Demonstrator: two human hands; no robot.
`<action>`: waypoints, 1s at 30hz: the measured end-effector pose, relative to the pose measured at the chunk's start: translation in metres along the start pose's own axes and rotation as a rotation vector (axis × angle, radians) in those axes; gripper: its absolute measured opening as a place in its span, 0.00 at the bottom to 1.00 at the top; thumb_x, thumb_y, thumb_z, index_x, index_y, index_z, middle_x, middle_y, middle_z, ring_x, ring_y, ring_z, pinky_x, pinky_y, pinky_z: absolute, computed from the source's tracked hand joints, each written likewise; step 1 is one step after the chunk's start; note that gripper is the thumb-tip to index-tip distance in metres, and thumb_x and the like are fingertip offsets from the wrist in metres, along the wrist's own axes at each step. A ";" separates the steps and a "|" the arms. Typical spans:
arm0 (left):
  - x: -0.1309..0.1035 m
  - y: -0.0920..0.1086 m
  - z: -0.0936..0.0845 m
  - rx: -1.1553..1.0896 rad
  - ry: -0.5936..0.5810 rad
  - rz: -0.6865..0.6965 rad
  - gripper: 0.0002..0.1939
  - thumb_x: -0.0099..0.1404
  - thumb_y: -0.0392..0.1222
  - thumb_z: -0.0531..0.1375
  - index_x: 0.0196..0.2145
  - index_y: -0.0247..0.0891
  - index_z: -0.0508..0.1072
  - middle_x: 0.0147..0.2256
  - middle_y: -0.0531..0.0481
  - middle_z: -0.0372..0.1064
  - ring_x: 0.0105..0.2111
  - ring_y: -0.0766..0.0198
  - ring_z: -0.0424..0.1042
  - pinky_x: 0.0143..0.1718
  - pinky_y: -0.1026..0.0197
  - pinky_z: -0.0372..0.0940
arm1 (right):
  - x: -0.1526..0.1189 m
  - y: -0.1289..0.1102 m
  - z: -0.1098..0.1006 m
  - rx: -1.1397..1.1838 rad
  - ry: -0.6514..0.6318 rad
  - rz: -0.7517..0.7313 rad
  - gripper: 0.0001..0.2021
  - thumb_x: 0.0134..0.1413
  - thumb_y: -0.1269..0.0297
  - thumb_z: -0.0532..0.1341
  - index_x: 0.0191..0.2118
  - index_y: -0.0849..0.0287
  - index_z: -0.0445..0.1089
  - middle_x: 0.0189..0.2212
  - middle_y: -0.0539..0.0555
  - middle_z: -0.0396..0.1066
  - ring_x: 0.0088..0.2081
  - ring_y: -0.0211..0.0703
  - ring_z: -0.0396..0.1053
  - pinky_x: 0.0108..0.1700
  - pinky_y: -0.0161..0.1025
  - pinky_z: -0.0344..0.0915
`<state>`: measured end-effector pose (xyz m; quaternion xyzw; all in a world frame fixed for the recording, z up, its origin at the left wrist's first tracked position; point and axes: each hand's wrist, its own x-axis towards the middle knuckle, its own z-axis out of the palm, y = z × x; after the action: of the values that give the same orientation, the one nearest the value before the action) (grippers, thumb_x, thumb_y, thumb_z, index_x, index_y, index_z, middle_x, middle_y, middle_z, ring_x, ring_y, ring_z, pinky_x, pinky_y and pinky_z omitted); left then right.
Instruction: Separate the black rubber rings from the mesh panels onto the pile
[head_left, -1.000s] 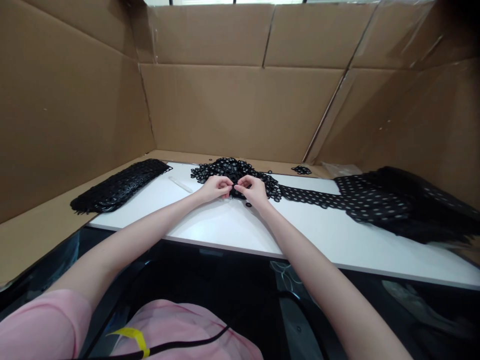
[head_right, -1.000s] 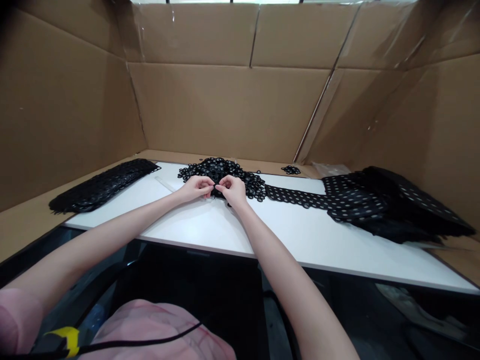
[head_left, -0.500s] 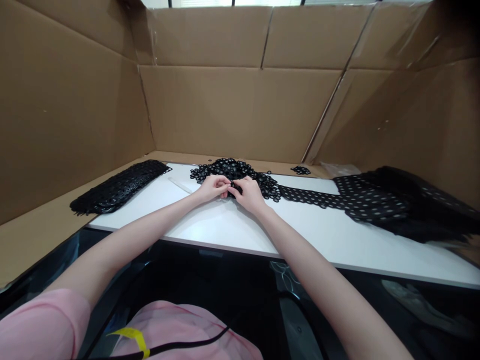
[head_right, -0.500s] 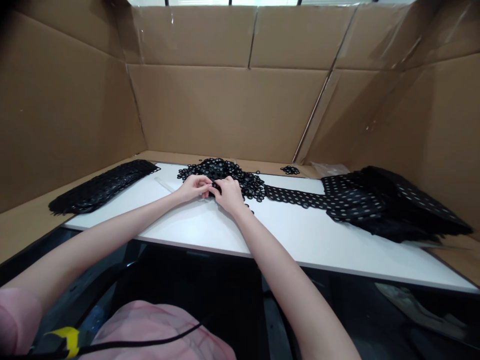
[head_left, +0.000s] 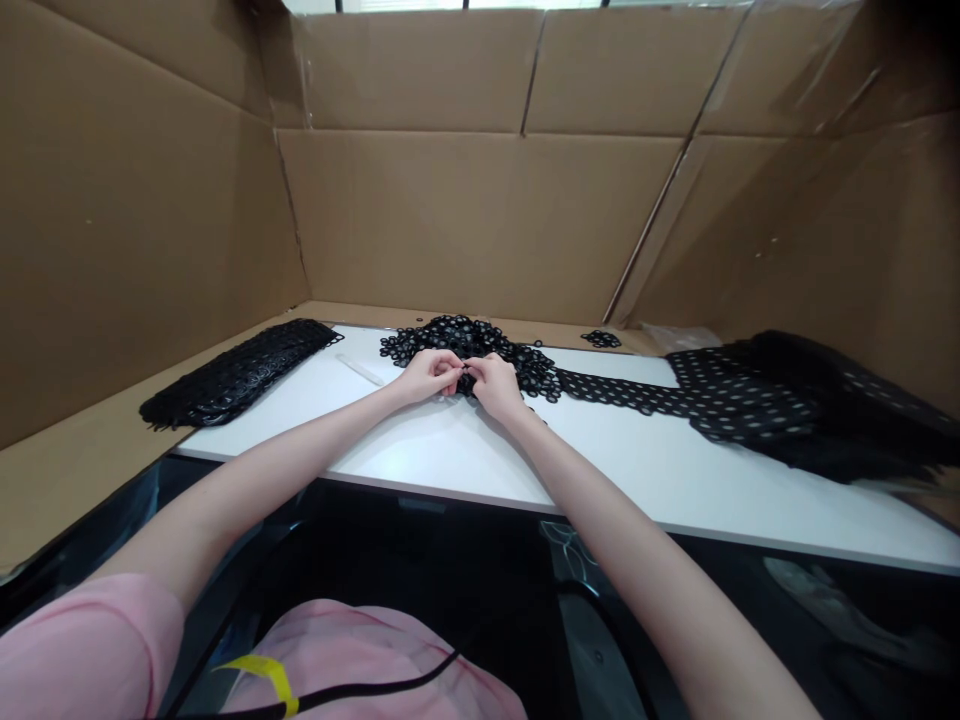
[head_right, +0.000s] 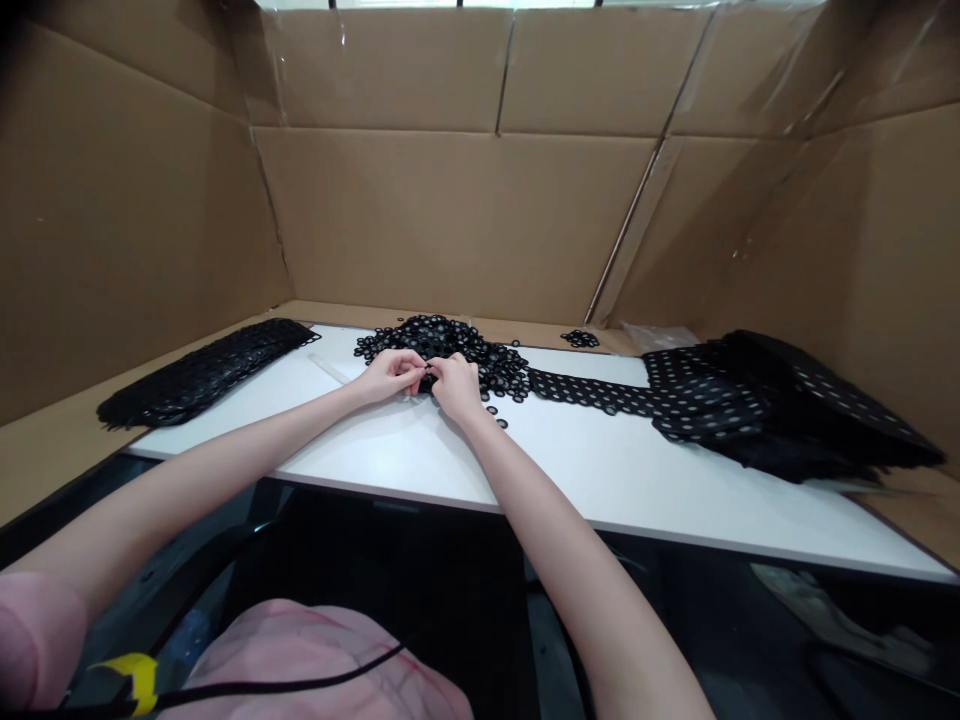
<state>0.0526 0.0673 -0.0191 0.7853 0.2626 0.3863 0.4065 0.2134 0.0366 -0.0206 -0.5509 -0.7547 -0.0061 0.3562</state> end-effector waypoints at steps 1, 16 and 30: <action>0.000 0.000 0.000 0.003 -0.003 0.000 0.12 0.60 0.44 0.60 0.33 0.31 0.69 0.19 0.53 0.68 0.17 0.73 0.66 0.21 0.70 0.60 | 0.001 0.002 0.001 0.020 0.022 0.013 0.15 0.51 0.74 0.53 0.35 0.55 0.77 0.30 0.56 0.73 0.37 0.47 0.67 0.40 0.41 0.59; -0.001 0.008 -0.002 -0.183 -0.002 -0.053 0.02 0.60 0.34 0.55 0.30 0.33 0.66 0.20 0.52 0.69 0.19 0.69 0.68 0.24 0.67 0.63 | 0.001 0.005 -0.010 0.113 0.119 0.042 0.12 0.55 0.68 0.54 0.28 0.55 0.74 0.25 0.51 0.77 0.35 0.47 0.70 0.41 0.42 0.62; 0.000 -0.002 -0.007 -0.205 0.030 -0.080 0.16 0.55 0.48 0.65 0.31 0.31 0.69 0.24 0.49 0.73 0.24 0.66 0.72 0.31 0.64 0.65 | -0.004 0.003 -0.011 0.141 0.061 -0.006 0.10 0.47 0.54 0.65 0.27 0.55 0.72 0.28 0.51 0.77 0.36 0.46 0.67 0.42 0.43 0.60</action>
<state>0.0471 0.0716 -0.0184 0.7226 0.2589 0.4061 0.4959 0.2224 0.0299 -0.0152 -0.5218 -0.7437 0.0290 0.4169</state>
